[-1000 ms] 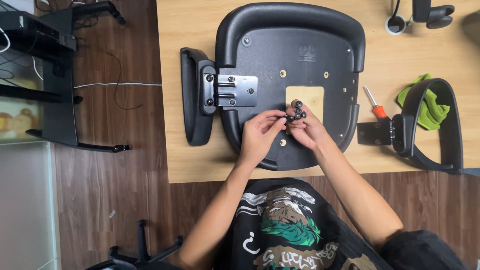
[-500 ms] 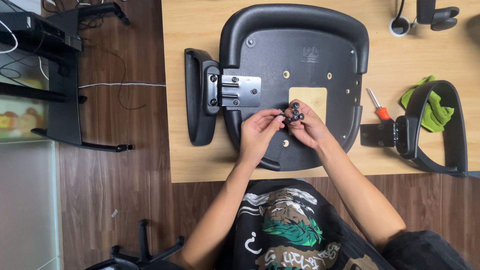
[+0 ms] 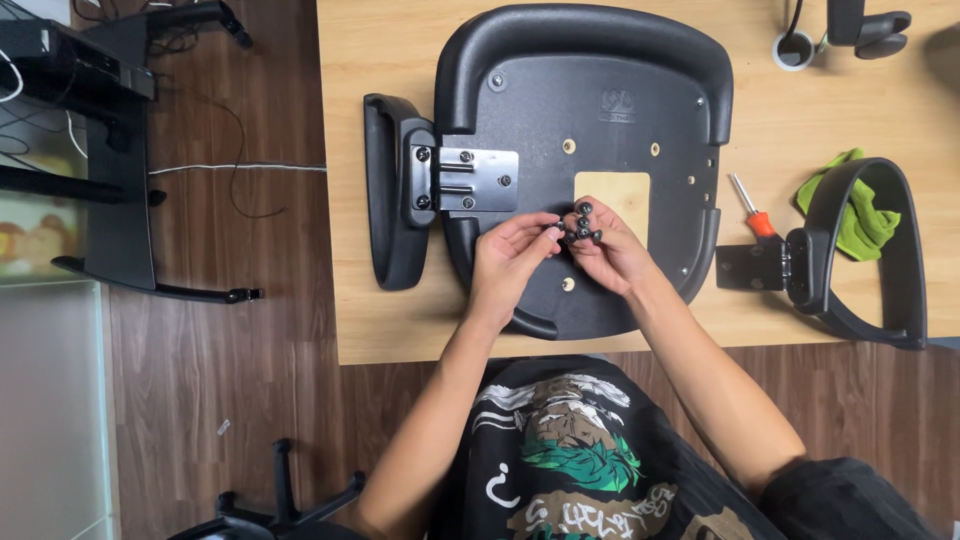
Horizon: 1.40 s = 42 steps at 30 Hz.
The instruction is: The person attaches an armrest mounting bracket to the underside of a chair seat, aligns the bracket, inserts screws by hand, and tightens them with a screwdriver, then positions the armrest against the bracket.
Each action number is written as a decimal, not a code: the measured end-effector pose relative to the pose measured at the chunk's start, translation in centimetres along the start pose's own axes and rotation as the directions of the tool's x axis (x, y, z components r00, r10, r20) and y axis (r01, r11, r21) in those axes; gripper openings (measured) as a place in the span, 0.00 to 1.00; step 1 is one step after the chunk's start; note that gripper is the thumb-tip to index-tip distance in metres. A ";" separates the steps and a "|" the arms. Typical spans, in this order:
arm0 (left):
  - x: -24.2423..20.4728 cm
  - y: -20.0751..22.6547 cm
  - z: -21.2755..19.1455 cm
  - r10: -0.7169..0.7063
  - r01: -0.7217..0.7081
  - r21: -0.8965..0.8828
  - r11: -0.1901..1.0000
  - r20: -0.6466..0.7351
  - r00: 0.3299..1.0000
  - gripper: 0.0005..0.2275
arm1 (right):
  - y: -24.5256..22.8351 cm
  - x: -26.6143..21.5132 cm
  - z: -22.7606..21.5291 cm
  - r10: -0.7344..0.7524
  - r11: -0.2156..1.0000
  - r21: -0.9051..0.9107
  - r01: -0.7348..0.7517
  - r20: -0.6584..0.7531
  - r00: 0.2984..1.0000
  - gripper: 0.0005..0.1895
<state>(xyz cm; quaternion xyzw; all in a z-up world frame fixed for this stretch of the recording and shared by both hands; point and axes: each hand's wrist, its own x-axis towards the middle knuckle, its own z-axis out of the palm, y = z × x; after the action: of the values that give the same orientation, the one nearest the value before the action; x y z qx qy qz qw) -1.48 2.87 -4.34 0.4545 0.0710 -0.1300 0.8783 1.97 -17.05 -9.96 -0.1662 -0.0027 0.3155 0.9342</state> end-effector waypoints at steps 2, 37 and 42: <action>0.2 0.0 -0.2 -0.004 0.005 -0.007 1.000 0.013 1.000 0.11 | 0.0 0.0 0.2 -0.001 1.000 -0.004 0.001 -0.016 1.000 0.04; 3.1 2.4 1.9 -0.040 0.024 0.170 0.985 0.095 0.995 0.10 | -1.2 -1.7 -1.1 -0.011 0.991 -0.135 -0.013 -0.176 0.984 0.09; 3.2 2.8 2.3 -0.030 0.017 0.271 0.962 0.044 0.999 0.11 | -1.9 -2.2 -0.2 -0.074 0.993 0.080 0.091 -0.188 0.979 0.07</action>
<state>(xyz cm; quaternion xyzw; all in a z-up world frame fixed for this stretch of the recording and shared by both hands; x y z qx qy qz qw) 2.38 1.99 -1.62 0.5661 0.0369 -0.1596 0.8079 1.32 -19.81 -9.32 -0.1530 0.0911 0.2596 0.9492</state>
